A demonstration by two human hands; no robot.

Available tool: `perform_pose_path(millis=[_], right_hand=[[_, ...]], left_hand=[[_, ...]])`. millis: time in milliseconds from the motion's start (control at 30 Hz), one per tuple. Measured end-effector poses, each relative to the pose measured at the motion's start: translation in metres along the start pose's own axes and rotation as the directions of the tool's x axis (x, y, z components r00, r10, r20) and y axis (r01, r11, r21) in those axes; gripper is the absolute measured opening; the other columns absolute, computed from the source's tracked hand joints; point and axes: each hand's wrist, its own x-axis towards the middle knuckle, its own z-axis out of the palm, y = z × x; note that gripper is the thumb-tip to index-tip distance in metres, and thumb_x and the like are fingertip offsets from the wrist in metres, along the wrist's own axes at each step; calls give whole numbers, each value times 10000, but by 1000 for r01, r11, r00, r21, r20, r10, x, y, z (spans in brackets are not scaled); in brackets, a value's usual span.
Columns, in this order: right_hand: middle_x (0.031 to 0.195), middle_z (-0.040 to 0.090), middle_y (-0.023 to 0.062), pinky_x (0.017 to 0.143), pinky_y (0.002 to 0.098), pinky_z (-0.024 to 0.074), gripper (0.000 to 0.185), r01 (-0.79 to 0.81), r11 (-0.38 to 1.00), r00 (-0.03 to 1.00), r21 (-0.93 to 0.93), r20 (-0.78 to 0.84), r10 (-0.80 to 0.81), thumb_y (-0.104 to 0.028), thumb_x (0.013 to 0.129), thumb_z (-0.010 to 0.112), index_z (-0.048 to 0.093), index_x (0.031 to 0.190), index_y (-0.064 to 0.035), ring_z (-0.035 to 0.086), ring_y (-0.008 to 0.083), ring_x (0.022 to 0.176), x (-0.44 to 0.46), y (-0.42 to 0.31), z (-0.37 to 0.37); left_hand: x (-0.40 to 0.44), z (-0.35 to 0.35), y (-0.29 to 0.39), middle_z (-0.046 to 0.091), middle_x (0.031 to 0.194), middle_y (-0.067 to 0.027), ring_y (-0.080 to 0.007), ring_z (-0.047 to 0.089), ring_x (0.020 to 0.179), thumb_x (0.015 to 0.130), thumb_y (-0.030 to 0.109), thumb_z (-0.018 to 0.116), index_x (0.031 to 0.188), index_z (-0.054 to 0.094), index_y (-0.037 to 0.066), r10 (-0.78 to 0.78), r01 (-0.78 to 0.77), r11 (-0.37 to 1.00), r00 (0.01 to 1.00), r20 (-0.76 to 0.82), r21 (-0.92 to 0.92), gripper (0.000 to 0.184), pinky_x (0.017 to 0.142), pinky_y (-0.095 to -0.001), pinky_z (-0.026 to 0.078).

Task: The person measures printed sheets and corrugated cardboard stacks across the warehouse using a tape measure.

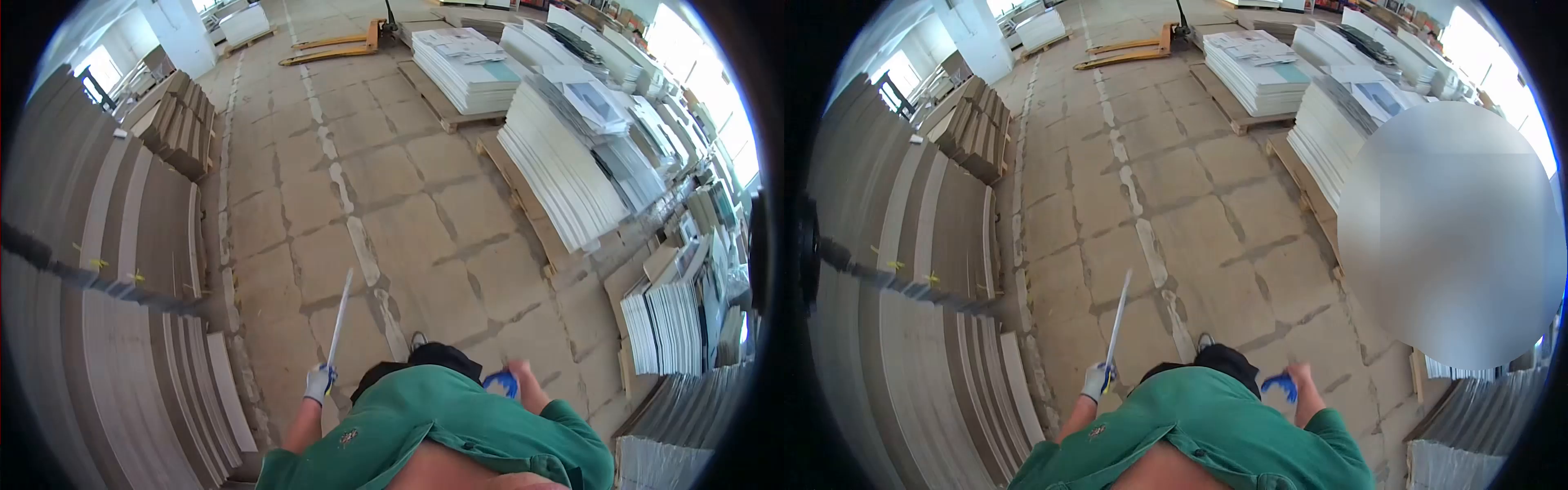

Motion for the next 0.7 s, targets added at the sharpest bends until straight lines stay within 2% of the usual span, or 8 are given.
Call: perform_pose_path(millis=[33,67,133,267,400,567,633,700], right_hand=[[656,635,38,538,305,461,128,455,890,885,-35,-96,-456,-157,719,623,683,689,-48,578,150,621,48,-33,-22],[647,623,19,528,272,447,94,274,856,957,439,-215,-196,-103,703,616,683,686,-39,570,107,610,11,-152,-76],[693,636,46,569,241,470,183,406,816,911,411,-250,-327,-70,659,687,677,818,20,578,104,611,76,-242,-122],[743,654,68,621,257,490,233,519,768,854,375,-255,-453,-108,717,672,668,907,28,601,105,687,100,-440,-200],[838,688,98,683,291,504,225,482,826,860,292,-336,-383,-190,760,658,684,924,-39,633,145,724,184,-489,-158],[820,681,100,686,331,513,208,277,841,872,464,-490,-17,-268,742,655,704,884,-125,656,228,752,116,-446,-118],[810,684,90,680,318,511,224,19,773,848,635,-419,323,-274,734,656,703,869,-102,657,202,748,70,-417,-119],[735,668,77,627,259,488,219,70,629,774,774,-440,456,-209,704,704,685,813,-20,610,116,674,33,-373,-104]], left_hand=[[20,-14,-4,583,712,-93,-174,556,553,877,82,465,817,575,-2,-36,37,999,999,-31,29,150,488,-305,456],[36,-39,-19,604,716,-135,-224,580,547,877,121,451,831,598,13,20,4,926,998,-60,376,188,511,-353,474],[60,-50,-5,625,766,-195,-303,616,594,881,231,430,872,635,53,36,-36,535,999,20,844,272,575,-423,502],[193,-70,-18,647,791,-176,-312,623,629,896,345,410,898,659,64,104,-309,-85,943,317,947,375,591,-438,509],[330,-26,76,625,748,-142,-267,601,615,887,279,443,865,642,48,50,-423,230,904,424,876,305,581,-395,493],[430,-3,267,598,696,-98,-212,573,596,876,197,485,823,621,29,-92,-292,590,902,422,753,222,568,-342,472],[474,76,355,587,675,-81,-189,562,589,871,164,502,807,613,22,-160,-191,705,895,416,683,192,562,-321,463],[489,188,423,581,664,-73,-178,557,585,869,148,510,799,608,18,-217,-173,715,866,450,677,177,560,-310,459]])
